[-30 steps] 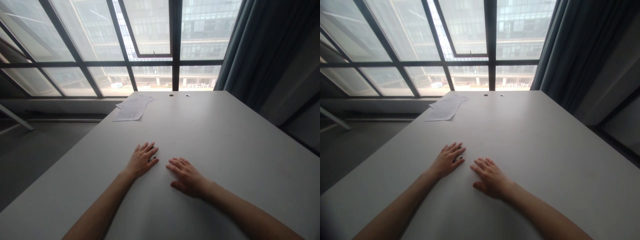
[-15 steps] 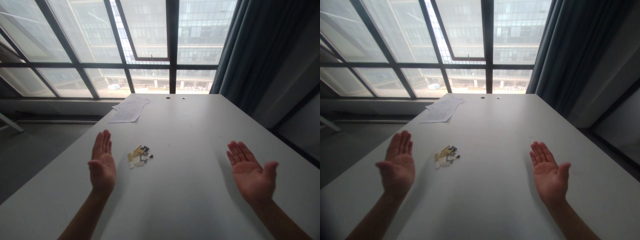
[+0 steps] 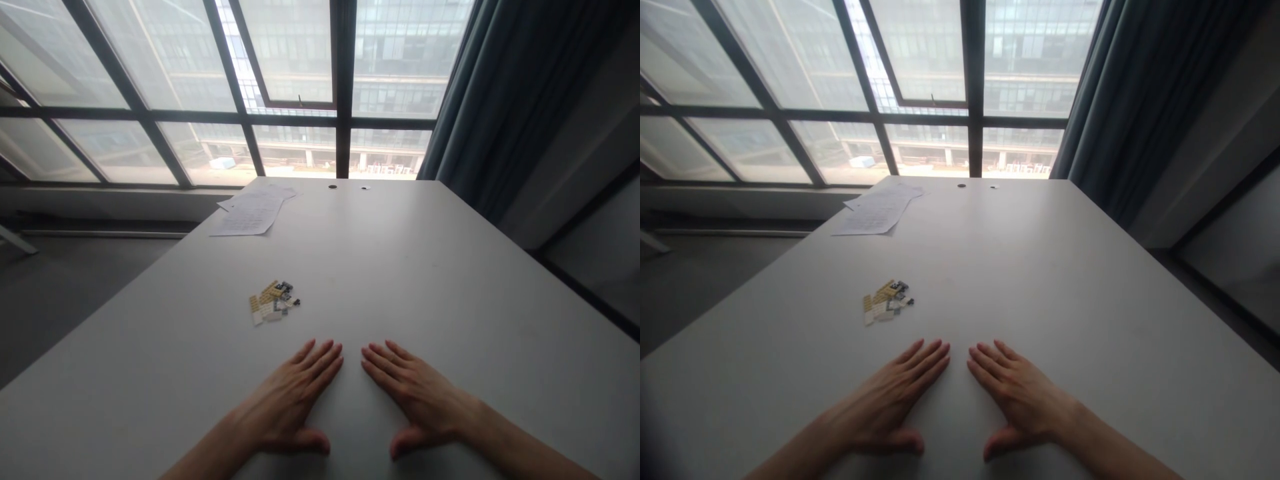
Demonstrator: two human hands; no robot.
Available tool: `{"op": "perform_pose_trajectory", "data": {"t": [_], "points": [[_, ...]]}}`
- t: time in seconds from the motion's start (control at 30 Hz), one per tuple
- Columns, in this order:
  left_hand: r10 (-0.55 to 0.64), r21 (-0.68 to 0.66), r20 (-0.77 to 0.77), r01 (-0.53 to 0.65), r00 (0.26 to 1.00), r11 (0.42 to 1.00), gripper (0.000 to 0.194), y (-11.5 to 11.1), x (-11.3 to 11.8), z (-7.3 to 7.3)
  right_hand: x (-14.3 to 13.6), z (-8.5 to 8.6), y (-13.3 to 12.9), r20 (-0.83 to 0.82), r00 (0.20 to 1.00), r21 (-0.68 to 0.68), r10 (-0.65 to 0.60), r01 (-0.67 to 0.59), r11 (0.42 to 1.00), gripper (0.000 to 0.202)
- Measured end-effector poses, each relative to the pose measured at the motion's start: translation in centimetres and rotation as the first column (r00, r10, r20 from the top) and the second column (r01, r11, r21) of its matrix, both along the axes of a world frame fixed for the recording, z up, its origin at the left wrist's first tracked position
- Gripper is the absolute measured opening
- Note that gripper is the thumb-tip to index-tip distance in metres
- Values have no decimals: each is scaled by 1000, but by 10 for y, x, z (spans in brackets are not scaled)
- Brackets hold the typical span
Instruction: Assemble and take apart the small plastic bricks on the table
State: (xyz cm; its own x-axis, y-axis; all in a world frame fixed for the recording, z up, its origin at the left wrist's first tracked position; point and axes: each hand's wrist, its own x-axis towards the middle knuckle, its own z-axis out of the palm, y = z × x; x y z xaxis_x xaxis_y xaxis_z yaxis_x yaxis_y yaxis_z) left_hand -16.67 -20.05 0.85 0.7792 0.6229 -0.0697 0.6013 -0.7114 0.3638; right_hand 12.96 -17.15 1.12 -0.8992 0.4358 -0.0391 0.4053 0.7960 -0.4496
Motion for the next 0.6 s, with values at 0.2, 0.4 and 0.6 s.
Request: {"op": "perform_pose_trajectory", "data": {"t": [0.2,0.4,0.6], "points": [[-4,-18,-12,4,1000,1000,97,-1,1,3,2,-2,-4,-122,990,-111,-71,57,992,90],[205,227,138,-233,969,946,49,7,-24,-5,-13,-22,5,-386,611,-524,-692,472,709,44],[570,432,305,-644,763,631,67,55,-96,-21,-89,-15,38,-326,809,-198,-489,447,872,48]]}}
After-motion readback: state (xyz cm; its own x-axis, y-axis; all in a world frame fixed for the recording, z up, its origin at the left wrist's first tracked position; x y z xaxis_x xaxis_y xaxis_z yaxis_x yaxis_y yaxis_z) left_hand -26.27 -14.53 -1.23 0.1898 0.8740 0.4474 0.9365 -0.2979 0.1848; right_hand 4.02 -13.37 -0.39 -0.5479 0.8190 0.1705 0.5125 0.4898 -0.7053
